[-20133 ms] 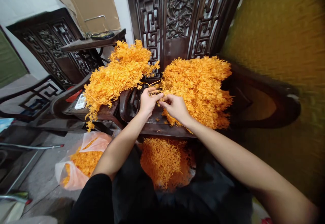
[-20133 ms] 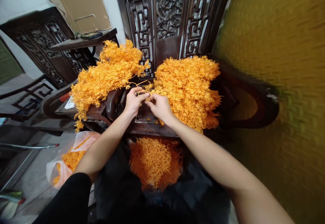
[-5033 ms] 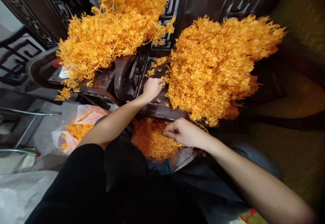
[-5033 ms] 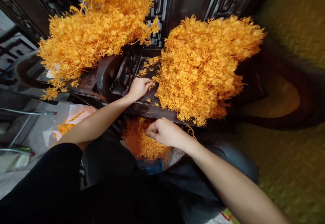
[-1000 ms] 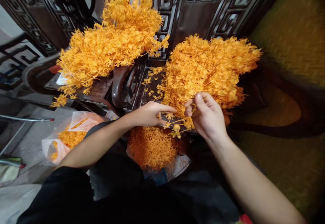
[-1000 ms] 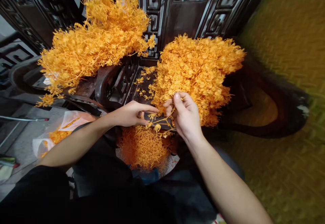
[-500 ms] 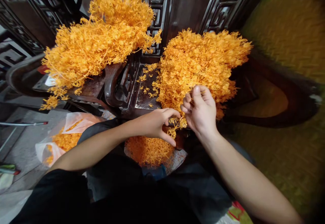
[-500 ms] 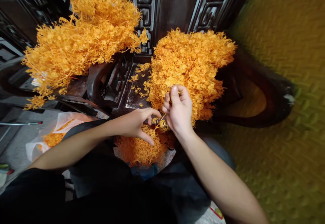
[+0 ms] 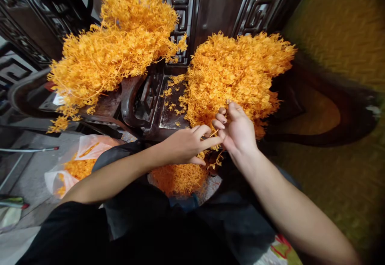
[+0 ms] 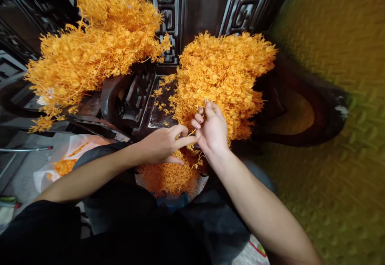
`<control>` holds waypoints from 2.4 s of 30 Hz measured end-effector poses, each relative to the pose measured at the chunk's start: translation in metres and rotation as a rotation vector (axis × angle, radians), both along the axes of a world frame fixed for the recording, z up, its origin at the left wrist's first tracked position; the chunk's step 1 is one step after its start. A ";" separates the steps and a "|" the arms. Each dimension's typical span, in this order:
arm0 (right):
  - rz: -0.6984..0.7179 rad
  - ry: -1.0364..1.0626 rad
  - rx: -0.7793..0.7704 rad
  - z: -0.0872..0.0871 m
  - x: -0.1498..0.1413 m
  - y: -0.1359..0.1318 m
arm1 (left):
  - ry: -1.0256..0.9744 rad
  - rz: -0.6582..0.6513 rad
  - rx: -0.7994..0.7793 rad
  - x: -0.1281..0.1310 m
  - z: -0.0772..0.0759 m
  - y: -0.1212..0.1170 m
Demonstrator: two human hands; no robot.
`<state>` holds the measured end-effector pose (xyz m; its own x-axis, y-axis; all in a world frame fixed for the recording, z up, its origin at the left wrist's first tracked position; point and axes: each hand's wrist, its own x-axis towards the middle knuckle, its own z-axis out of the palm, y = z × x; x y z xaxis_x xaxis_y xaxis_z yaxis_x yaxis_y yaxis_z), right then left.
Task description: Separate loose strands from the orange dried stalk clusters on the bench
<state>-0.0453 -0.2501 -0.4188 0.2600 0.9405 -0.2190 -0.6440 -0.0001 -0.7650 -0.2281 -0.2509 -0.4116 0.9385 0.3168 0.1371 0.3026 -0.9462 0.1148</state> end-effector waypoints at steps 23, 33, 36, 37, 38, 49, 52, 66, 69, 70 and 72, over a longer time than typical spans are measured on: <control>0.643 -1.058 0.070 0.014 0.022 -0.029 | -0.285 0.094 -0.695 -0.024 0.013 0.032; 0.712 -0.907 -0.028 0.027 0.064 -0.036 | -0.609 0.429 -1.079 -0.044 0.020 0.067; 0.605 -0.935 -0.061 0.022 0.078 -0.037 | -0.804 0.524 -1.178 -0.045 0.013 0.084; 0.613 -0.930 -0.061 0.021 0.079 -0.037 | -0.796 0.516 -1.204 -0.040 0.007 0.089; 0.635 -0.923 -0.056 0.020 0.077 -0.036 | -0.778 0.519 -1.218 -0.033 0.001 0.093; 0.680 -0.892 -0.020 0.026 0.066 -0.039 | -0.536 0.874 -0.858 0.010 -0.061 0.147; 0.676 -0.792 -0.059 0.025 0.066 -0.042 | -0.487 0.712 -0.619 0.016 -0.045 0.135; 0.570 -0.948 -0.114 0.023 0.047 -0.040 | -0.573 0.328 -1.203 0.028 -0.004 0.014; 0.554 -0.961 -0.140 0.022 0.048 -0.043 | -0.629 0.333 -1.191 0.029 -0.012 0.008; 0.547 -0.947 -0.142 0.021 0.047 -0.044 | -0.657 0.354 -1.182 0.029 -0.014 0.006; 0.533 -0.907 -0.138 0.018 0.044 -0.046 | -0.725 0.398 -1.204 0.031 -0.018 0.002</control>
